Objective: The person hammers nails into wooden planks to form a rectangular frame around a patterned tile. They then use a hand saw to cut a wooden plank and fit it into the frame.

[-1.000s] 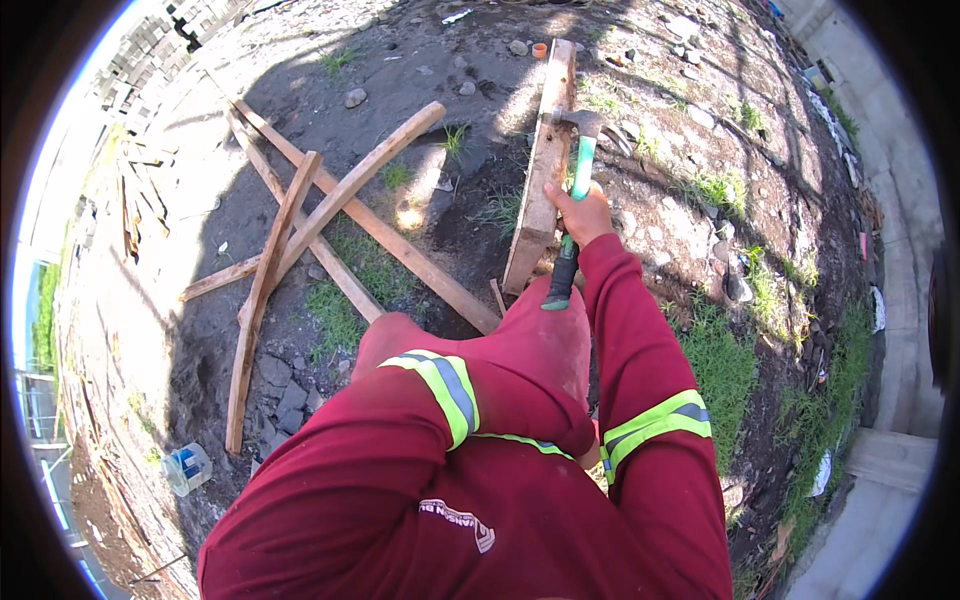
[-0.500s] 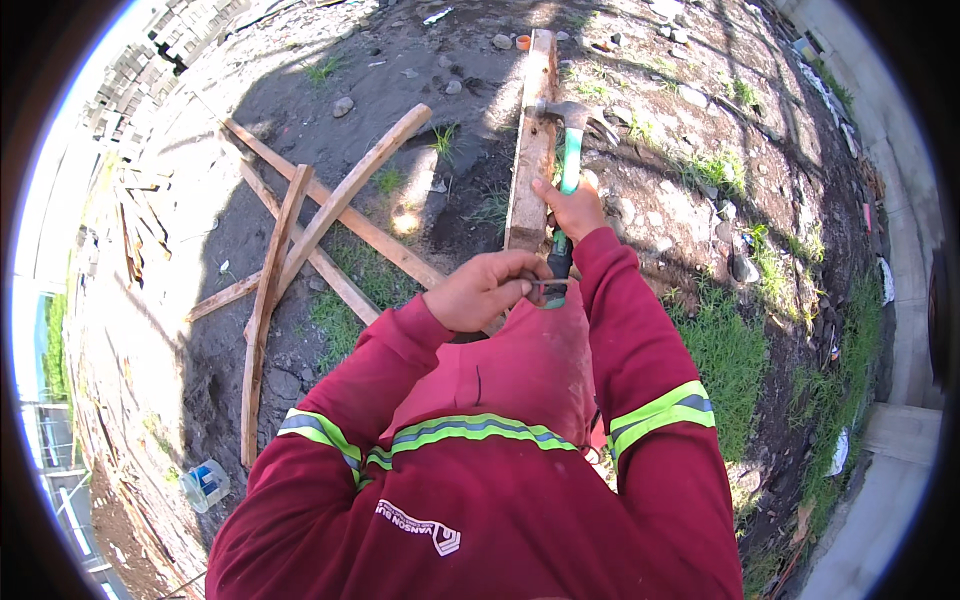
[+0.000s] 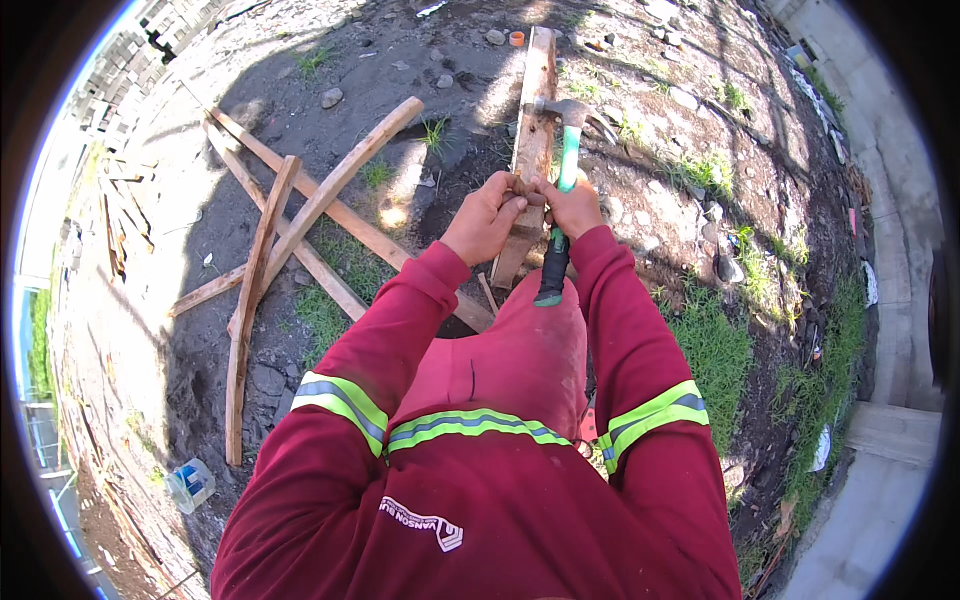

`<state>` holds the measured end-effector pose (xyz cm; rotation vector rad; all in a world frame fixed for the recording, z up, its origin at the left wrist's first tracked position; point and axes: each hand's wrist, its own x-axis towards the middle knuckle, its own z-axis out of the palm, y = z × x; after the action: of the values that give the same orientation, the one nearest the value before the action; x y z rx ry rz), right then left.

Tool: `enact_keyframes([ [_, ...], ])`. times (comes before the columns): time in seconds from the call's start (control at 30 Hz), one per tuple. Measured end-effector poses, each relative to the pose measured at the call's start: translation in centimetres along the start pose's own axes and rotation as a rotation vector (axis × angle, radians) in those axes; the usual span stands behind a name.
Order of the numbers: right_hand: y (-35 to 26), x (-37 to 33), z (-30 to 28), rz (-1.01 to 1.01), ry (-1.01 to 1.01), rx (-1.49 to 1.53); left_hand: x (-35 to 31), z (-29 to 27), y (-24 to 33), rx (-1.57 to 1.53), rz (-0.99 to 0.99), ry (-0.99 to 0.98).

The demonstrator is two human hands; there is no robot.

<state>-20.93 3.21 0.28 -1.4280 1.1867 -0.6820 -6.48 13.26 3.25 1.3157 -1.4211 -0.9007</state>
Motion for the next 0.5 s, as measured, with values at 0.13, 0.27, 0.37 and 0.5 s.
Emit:
enact_keyframes([
  [0.13,-2.2,-0.9,-0.6,0.000,0.081,0.055,-0.1,0.1,0.0,0.030,0.006,0.007],
  [0.27,-5.7,-4.7,-3.5,-0.143,0.081,0.021,-0.1,0.2,-0.2,0.018,-0.017,-0.004],
  [0.37,-6.8,-9.6,-6.1,-0.312,-0.119,0.382,0.0,0.4,-0.3,0.015,-0.038,0.005],
  [0.5,-6.2,-16.1,-7.0,-0.008,-0.141,0.086,0.1,0.2,-0.5,0.032,-0.001,-0.021],
])
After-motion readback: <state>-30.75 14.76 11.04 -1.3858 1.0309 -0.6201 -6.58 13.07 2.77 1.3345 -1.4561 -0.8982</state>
